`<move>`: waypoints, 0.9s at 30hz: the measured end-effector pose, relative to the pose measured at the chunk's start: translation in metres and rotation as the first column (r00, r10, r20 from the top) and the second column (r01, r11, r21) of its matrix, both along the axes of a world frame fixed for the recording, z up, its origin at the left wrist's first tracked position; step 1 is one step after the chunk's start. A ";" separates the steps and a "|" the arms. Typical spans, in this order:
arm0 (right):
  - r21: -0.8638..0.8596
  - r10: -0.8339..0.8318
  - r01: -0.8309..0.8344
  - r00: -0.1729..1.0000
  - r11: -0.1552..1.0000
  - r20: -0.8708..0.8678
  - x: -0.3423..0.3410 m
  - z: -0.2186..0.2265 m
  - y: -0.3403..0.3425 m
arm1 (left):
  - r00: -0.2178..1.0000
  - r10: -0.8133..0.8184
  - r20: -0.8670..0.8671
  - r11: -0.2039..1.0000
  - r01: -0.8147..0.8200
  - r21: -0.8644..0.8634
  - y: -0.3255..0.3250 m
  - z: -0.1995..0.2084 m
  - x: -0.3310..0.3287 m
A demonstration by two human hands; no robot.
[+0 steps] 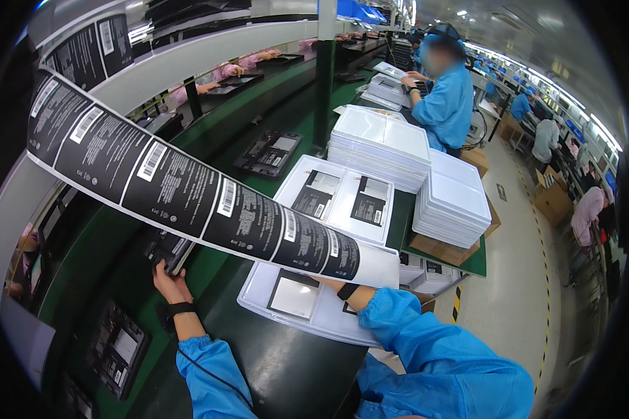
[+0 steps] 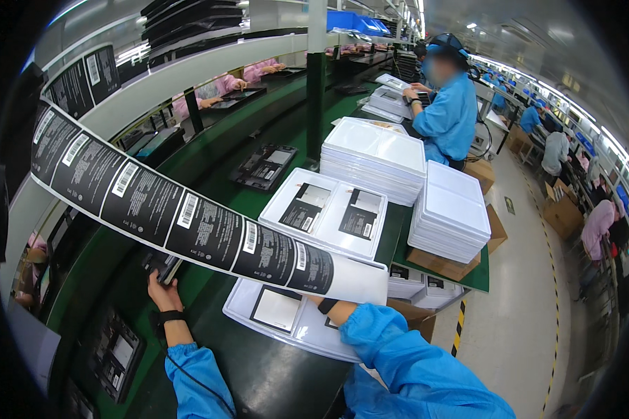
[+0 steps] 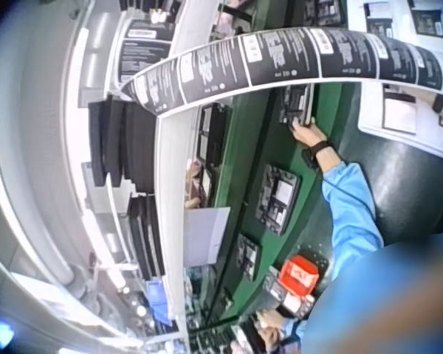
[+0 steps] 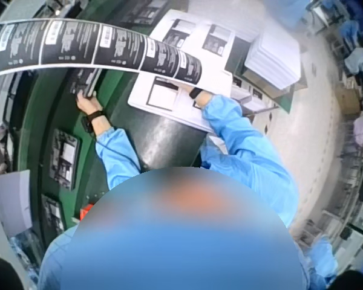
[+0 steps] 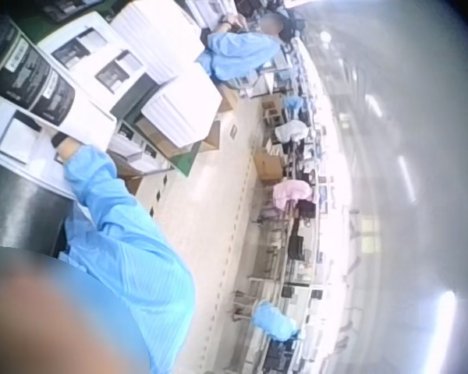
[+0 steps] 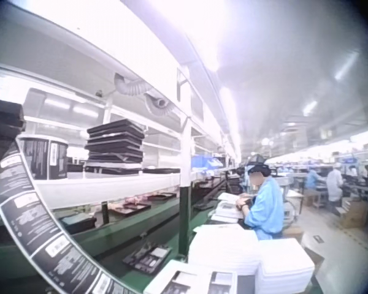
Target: The recorder uses a spudger and tweezers to connect internal ribbon cables and components inside a tablet or laptop chassis on an assembly line.
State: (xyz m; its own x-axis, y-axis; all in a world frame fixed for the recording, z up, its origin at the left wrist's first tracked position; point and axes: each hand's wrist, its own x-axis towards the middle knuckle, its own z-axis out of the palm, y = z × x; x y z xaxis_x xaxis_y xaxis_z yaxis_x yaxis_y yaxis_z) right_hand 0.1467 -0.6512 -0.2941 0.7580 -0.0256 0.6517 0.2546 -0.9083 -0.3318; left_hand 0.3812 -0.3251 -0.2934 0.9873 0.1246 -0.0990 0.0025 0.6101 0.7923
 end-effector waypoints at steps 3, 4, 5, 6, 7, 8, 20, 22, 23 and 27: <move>0.002 -0.018 0.018 1.000 1.000 0.018 -0.010 -0.003 -0.005 | 0.997 0.039 0.065 0.999 -0.037 -0.039 0.011 0.008 -0.021; 0.007 -0.021 0.020 1.000 1.000 0.024 -0.007 -0.002 -0.002 | 0.997 0.041 0.058 0.997 -0.037 -0.072 0.018 0.008 -0.028; 0.011 -0.021 0.021 0.999 1.000 0.029 0.000 -0.002 0.002 | 0.996 0.036 0.076 0.993 -0.027 -0.116 0.026 0.008 -0.036; 0.018 -0.043 0.042 0.998 0.999 0.035 0.044 0.022 0.006 | 0.995 0.010 0.095 0.988 0.005 -0.157 0.023 0.010 -0.045; 0.023 -0.043 0.042 0.998 0.999 0.036 0.041 0.019 0.006 | 0.996 0.023 0.082 0.983 -0.007 -0.184 0.029 0.010 -0.057; 0.026 -0.048 0.047 0.998 0.999 0.038 0.040 0.017 0.007 | 0.995 0.008 0.102 0.979 0.013 -0.202 0.033 0.013 -0.072; 0.138 -0.117 0.101 0.987 0.985 0.109 -0.018 -0.003 -0.004 | 0.983 0.061 -0.171 0.990 -0.081 -0.115 0.088 0.039 -0.289; 0.159 -0.147 0.128 0.983 0.979 0.114 -0.022 -0.005 -0.007 | 0.996 0.070 -0.058 0.995 -0.074 -0.068 0.105 0.031 -0.324; 0.170 -0.117 0.097 0.987 0.981 0.113 -0.017 -0.008 -0.001 | 0.993 0.102 -0.055 0.993 -0.105 -0.059 0.121 0.031 -0.346; 0.160 -0.149 0.135 0.986 0.978 0.074 -0.015 -0.006 0.001 | 0.999 0.026 0.030 0.815 -0.038 0.579 0.155 0.013 -0.392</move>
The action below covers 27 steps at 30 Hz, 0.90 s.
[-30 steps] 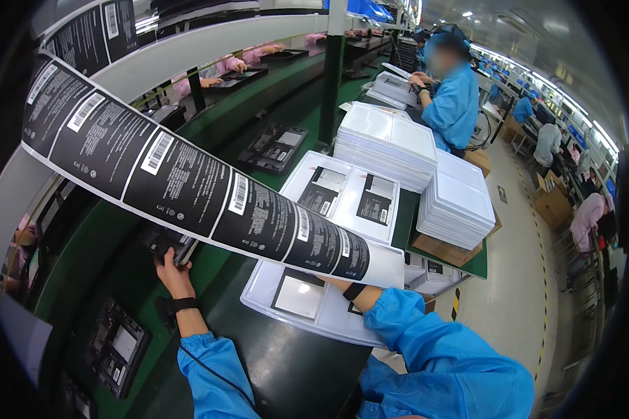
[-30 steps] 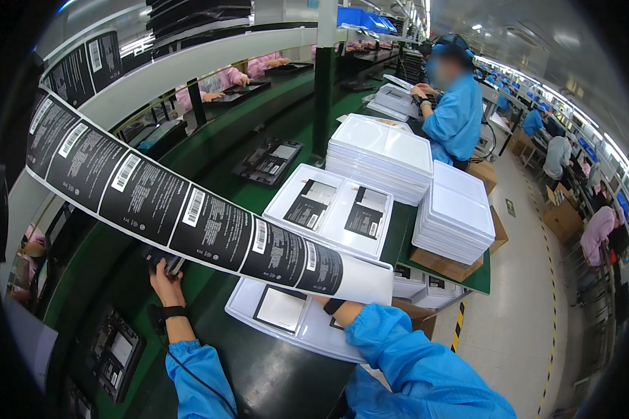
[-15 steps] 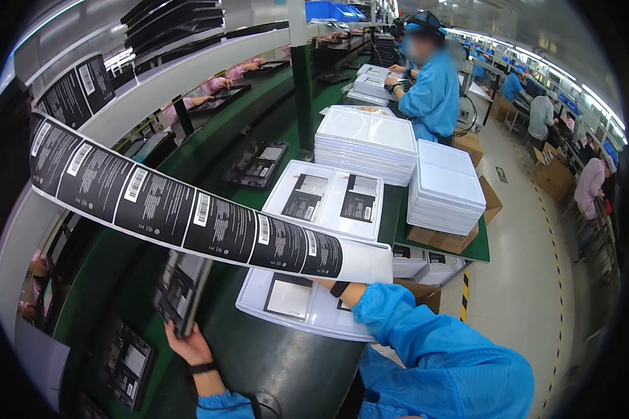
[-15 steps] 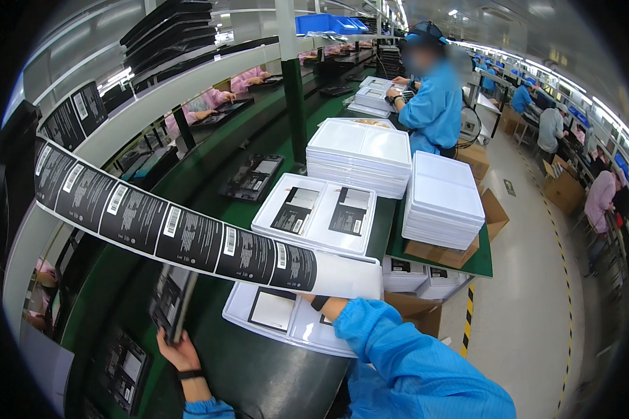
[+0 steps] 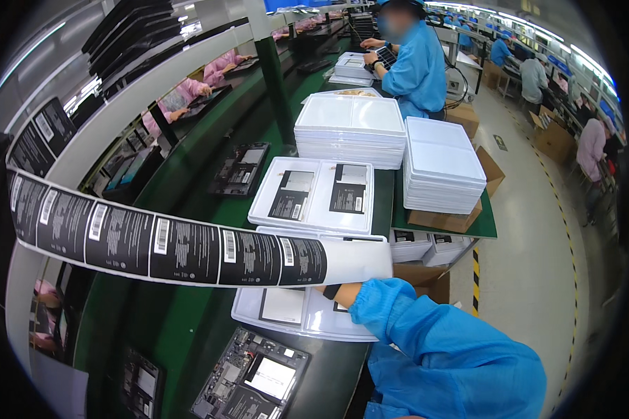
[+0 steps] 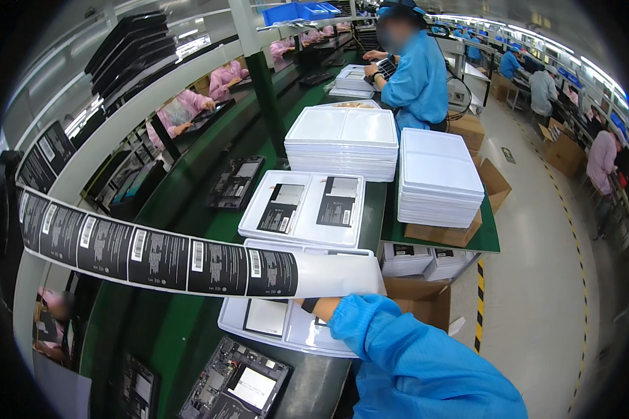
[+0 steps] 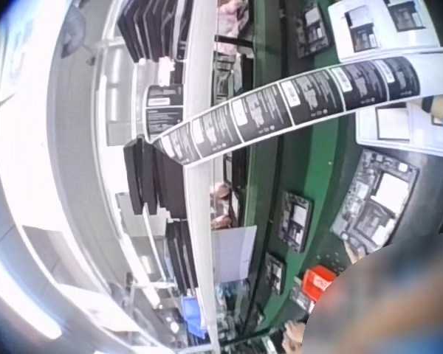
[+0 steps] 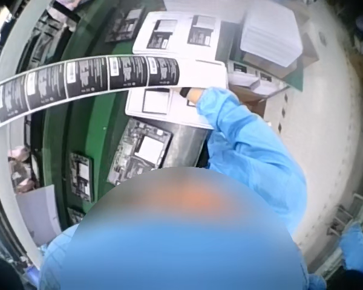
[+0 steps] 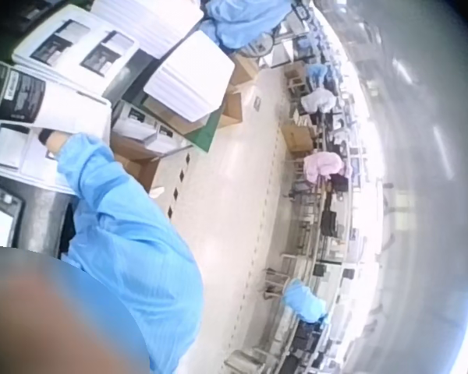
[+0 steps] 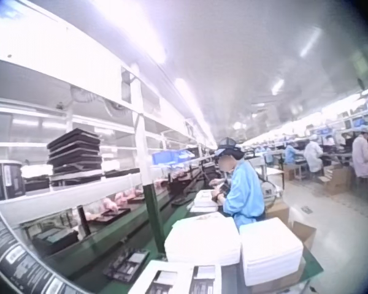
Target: The recorder uses a spudger and tweezers to connect internal ribbon cables and components inside a tablet or laptop chassis on an assembly line.
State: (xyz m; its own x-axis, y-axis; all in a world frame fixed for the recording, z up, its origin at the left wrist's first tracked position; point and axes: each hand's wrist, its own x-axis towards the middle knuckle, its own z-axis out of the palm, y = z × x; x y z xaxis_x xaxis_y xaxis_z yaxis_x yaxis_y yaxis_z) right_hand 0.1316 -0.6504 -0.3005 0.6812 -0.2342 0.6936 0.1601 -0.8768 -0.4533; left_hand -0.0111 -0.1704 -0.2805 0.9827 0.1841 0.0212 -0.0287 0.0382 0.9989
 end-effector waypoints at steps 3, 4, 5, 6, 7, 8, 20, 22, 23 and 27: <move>-0.009 0.030 -0.030 0.999 1.000 -0.031 -0.001 0.001 0.002 | 0.967 -0.058 0.246 0.972 -0.002 0.235 0.024 -0.031 -0.016; -0.012 0.037 -0.037 0.999 0.999 -0.039 0.004 0.003 0.000 | 0.942 -0.093 0.322 0.950 -0.013 0.312 0.029 -0.037 -0.019; -0.016 0.041 -0.042 0.998 0.999 -0.046 0.002 0.003 -0.003 | 0.944 -0.088 0.318 0.951 -0.015 0.308 0.022 -0.019 -0.019; -0.019 0.049 -0.050 0.998 0.999 -0.050 0.000 0.002 -0.002 | 0.993 -0.037 0.109 0.924 -0.008 0.382 0.009 0.015 -0.016; -0.020 0.057 -0.058 0.997 0.998 -0.053 0.002 0.002 -0.001 | 0.995 0.031 -0.100 0.893 0.017 0.450 0.004 0.034 -0.014; -0.019 0.065 -0.066 0.996 0.998 -0.056 0.005 0.000 0.003 | 0.989 0.084 -0.126 0.838 -0.002 0.545 0.030 0.013 -0.008; -0.048 0.152 -0.163 0.973 0.986 -0.176 0.021 0.011 -0.002 | 0.931 -0.357 0.080 0.353 0.055 0.934 -0.095 0.053 0.078; -0.073 0.160 -0.175 0.972 0.982 -0.171 0.021 0.006 0.008 | 0.947 -0.310 0.080 0.376 0.045 0.926 -0.095 0.052 0.073; -0.083 0.159 -0.175 0.972 0.981 -0.170 0.014 0.005 0.013 | 0.947 -0.313 0.070 0.375 0.055 0.925 -0.090 0.051 0.071; -0.108 0.161 -0.182 0.972 0.977 -0.172 0.020 0.013 0.005 | 0.921 -0.375 0.106 0.349 0.034 0.937 -0.080 0.044 0.056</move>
State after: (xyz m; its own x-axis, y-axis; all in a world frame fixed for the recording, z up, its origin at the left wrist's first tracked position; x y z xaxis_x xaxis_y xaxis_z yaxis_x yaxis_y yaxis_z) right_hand 0.1518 -0.6457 -0.2875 0.8091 -0.0244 0.5872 0.2464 -0.8929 -0.3768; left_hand 0.0451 -0.2502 -0.2369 0.9031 -0.3224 0.2836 -0.4127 -0.8340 0.3662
